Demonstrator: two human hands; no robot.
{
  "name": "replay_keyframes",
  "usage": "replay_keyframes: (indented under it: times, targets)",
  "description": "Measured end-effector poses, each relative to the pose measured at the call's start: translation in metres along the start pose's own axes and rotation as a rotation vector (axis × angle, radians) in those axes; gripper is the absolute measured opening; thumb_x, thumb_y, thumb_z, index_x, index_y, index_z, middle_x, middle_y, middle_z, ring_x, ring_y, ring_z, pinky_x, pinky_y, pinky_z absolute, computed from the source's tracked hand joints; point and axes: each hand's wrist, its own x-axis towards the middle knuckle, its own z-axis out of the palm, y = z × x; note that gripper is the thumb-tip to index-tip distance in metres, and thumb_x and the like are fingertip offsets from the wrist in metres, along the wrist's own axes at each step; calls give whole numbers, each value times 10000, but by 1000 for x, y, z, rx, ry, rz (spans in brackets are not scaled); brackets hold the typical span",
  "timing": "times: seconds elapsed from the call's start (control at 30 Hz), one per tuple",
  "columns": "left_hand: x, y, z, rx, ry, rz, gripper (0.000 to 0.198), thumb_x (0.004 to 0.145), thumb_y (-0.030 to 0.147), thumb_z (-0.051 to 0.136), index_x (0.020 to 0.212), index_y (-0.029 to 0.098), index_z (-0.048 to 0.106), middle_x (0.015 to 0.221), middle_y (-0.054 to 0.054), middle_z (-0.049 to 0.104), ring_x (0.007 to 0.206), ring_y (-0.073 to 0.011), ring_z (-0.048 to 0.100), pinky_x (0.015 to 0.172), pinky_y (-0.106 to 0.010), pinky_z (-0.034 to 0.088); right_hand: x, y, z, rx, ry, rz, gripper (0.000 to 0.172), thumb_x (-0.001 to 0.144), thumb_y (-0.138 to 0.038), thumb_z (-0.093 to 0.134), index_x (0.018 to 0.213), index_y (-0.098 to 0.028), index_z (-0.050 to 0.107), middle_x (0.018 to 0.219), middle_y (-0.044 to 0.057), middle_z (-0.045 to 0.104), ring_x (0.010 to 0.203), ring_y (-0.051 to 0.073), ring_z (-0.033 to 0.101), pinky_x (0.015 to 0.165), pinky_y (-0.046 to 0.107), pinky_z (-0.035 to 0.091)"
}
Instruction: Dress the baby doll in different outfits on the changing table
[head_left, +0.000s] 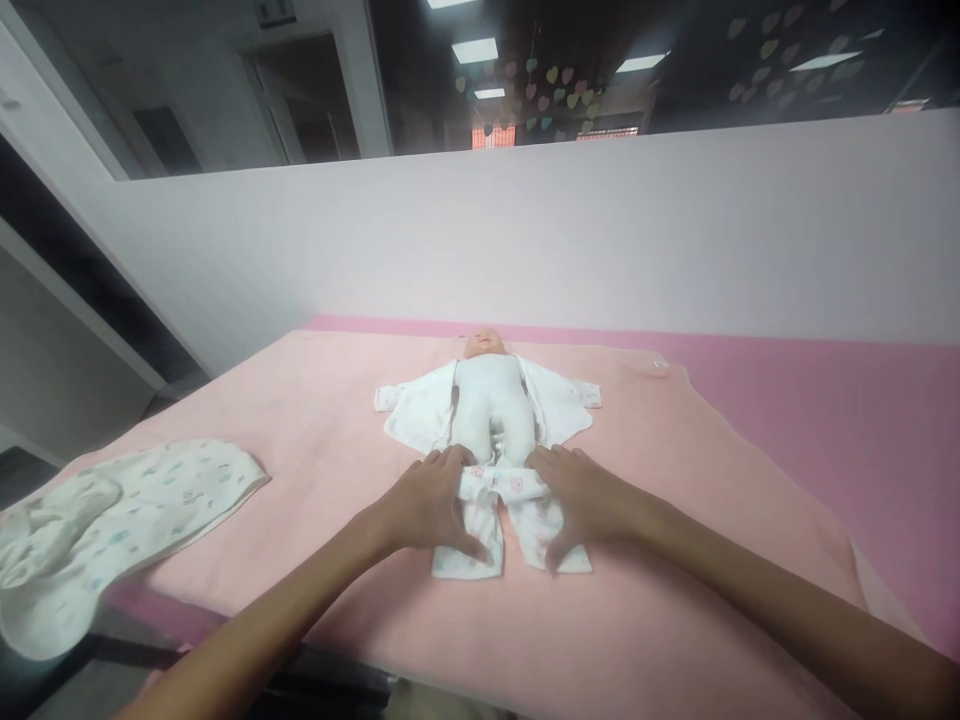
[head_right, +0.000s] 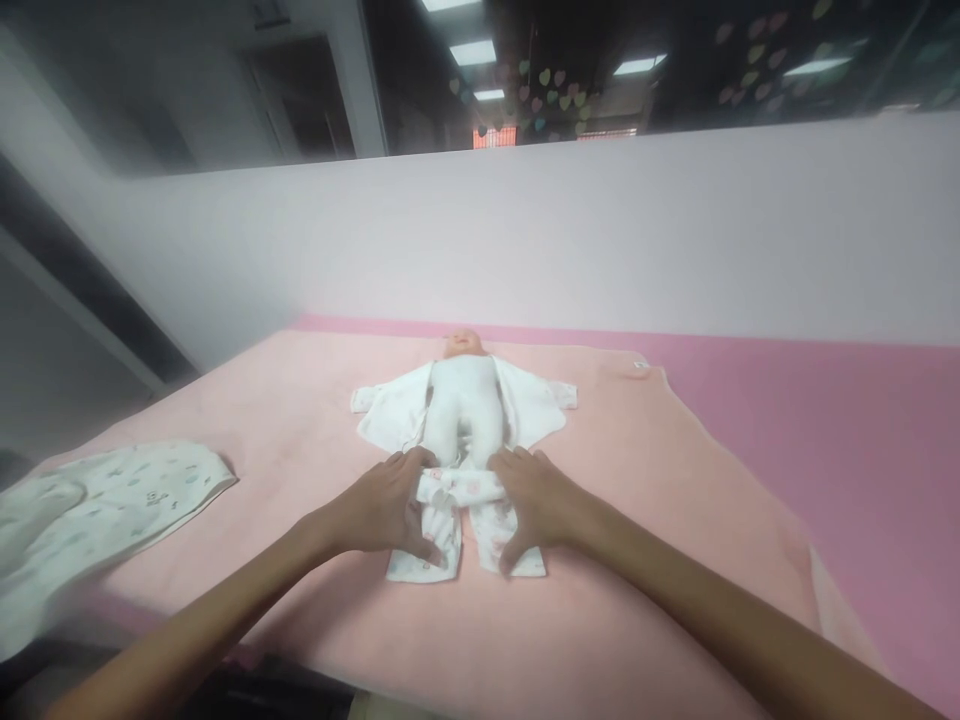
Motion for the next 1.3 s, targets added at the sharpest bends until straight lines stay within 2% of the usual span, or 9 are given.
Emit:
replay_keyframes:
  times: [0.27, 0.47, 0.6, 0.7, 0.9, 1.0, 1.1, 1.2, 1.3]
  targets:
    - [-9, 10, 19, 95, 62, 20, 617, 563, 443, 909, 1013, 207, 559, 1137, -91, 581, 1064, -329, 497, 837, -416, 459, -19, -7, 23, -1, 103, 1, 416, 689, -395, 860, 886, -222, 537, 940, 21, 677, 852, 242, 593, 776, 357, 347]
    - [-29, 11, 39, 102, 210, 142, 360, 780, 414, 821, 1001, 216, 618, 1097, -85, 610, 962, -276, 495, 811, -399, 435, -41, -16, 39, -27, 289, -166, 64, 900, -192, 634, 948, -225, 607, 944, 23, 703, 893, 226, 606, 773, 364, 328]
    - [-47, 14, 45, 124, 310, 237, 112, 975, 317, 602, 939, 211, 600, 982, -71, 645, 875, -241, 494, 770, -388, 397, -57, -24, 51, -160, 503, -281, 344, 811, -6, 510, 1065, -213, 615, 885, 47, 652, 808, 239, 547, 743, 368, 324]
    - [-61, 21, 42, 167, 359, 266, 147, 1008, 264, 516, 880, 208, 562, 888, -61, 645, 826, -233, 492, 738, -390, 368, -68, -29, 57, -252, 646, -325, 390, 769, 43, 451, 1022, -203, 617, 839, 65, 621, 783, 253, 517, 734, 379, 323]
    - [-88, 45, 26, 79, 177, 299, 308, 919, 498, 673, 841, 225, 555, 897, -52, 658, 819, -234, 545, 755, -388, 393, -95, -52, 57, -54, 509, -227, 98, 880, -142, 545, 864, -234, 574, 829, 55, 635, 748, 238, 538, 730, 383, 360]
    - [-99, 57, 12, 31, 74, 290, 433, 845, 639, 715, 880, 231, 577, 857, -40, 651, 810, -236, 571, 783, -385, 417, -111, -71, 35, 34, 316, -163, 137, 879, -300, 651, 794, -251, 556, 795, 38, 641, 694, 224, 559, 683, 366, 374]
    - [-101, 69, -17, 25, 30, 249, 527, 795, 719, 721, 967, 232, 614, 914, -52, 661, 847, -251, 592, 774, -370, 434, -119, -86, -10, 97, 179, -134, 250, 823, -455, 759, 828, -264, 596, 822, 35, 662, 677, 218, 579, 636, 349, 373]
    - [-89, 82, -67, -25, 34, 233, 588, 749, 726, 755, 1017, 222, 614, 987, -64, 669, 863, -245, 597, 723, -331, 441, -117, -90, -68, 98, 222, -151, 564, 640, -693, 850, 934, -255, 651, 935, 78, 687, 758, 271, 604, 631, 352, 400]
    - [-73, 94, -126, -72, 127, 281, 640, 709, 700, 796, 1068, 204, 610, 1028, -72, 674, 838, -220, 591, 683, -299, 432, -110, -89, -127, 11, 302, -261, 623, 704, -756, 771, 1052, -248, 681, 990, 80, 693, 831, 287, 614, 690, 360, 422]
